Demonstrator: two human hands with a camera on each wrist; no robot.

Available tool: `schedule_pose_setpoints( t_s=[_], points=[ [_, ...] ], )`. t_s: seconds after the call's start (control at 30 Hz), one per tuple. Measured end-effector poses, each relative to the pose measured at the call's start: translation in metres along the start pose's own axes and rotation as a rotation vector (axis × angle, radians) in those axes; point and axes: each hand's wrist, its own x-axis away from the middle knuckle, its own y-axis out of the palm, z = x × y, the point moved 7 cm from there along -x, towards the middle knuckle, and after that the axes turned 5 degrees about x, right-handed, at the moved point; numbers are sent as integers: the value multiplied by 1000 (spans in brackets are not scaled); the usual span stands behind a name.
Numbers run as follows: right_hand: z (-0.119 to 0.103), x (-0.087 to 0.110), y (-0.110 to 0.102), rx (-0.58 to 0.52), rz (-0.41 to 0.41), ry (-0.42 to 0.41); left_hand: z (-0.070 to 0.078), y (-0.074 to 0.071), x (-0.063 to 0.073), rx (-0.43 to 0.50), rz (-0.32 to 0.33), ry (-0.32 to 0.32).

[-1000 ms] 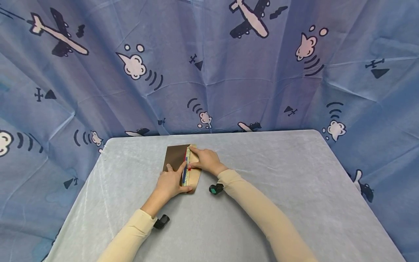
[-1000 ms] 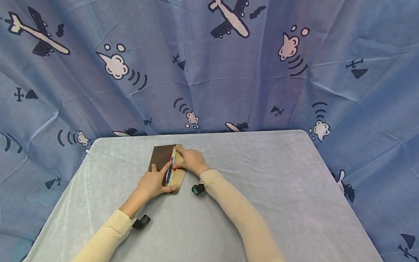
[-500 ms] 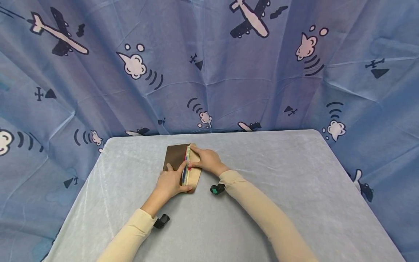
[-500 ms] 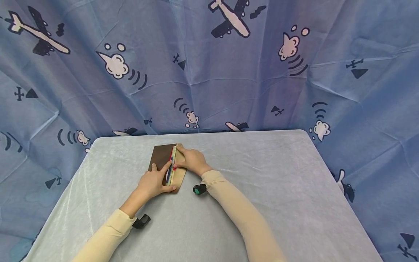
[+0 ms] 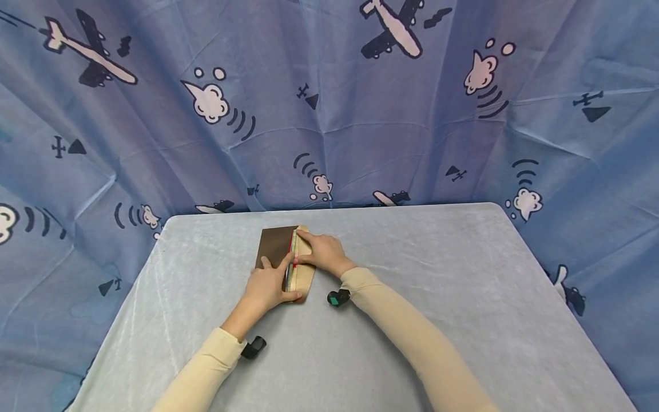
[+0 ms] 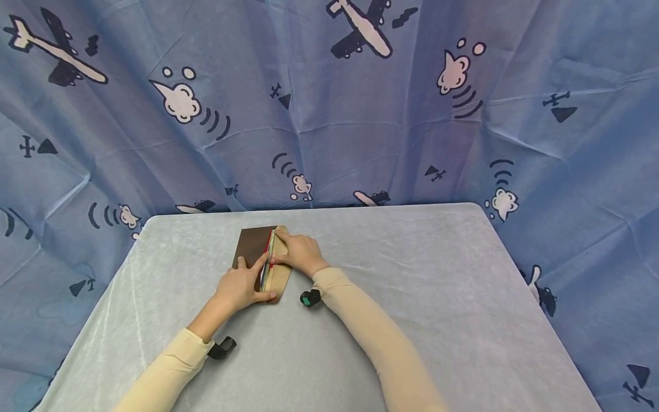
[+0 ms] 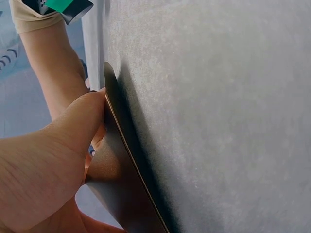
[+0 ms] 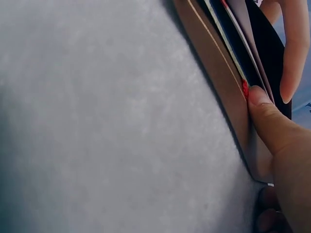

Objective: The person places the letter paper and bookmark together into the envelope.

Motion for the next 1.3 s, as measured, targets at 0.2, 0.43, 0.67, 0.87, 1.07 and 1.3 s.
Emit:
schedule_pose_setpoints(
  t_s=[0.2,0.43,0.67,0.87,1.07,1.3],
  points=[
    [0,-2,2,30,10,-7,0,1,0,0,-12,-8],
    [-2,-4,4,66,23,-12,0,1,0,-14,-5,1],
    [-4,-4,3,65,45,-17,1,0,0,-25,1,11],
    [-4,-4,5,80,61,-8,1,1,0,-18,-3,7],
    [-5,-4,6,112,76,-4,1,1,0,-16,4,9],
    [-4,-4,6,105,83,-7,0,2,-1,2,-8,3]
  ],
)
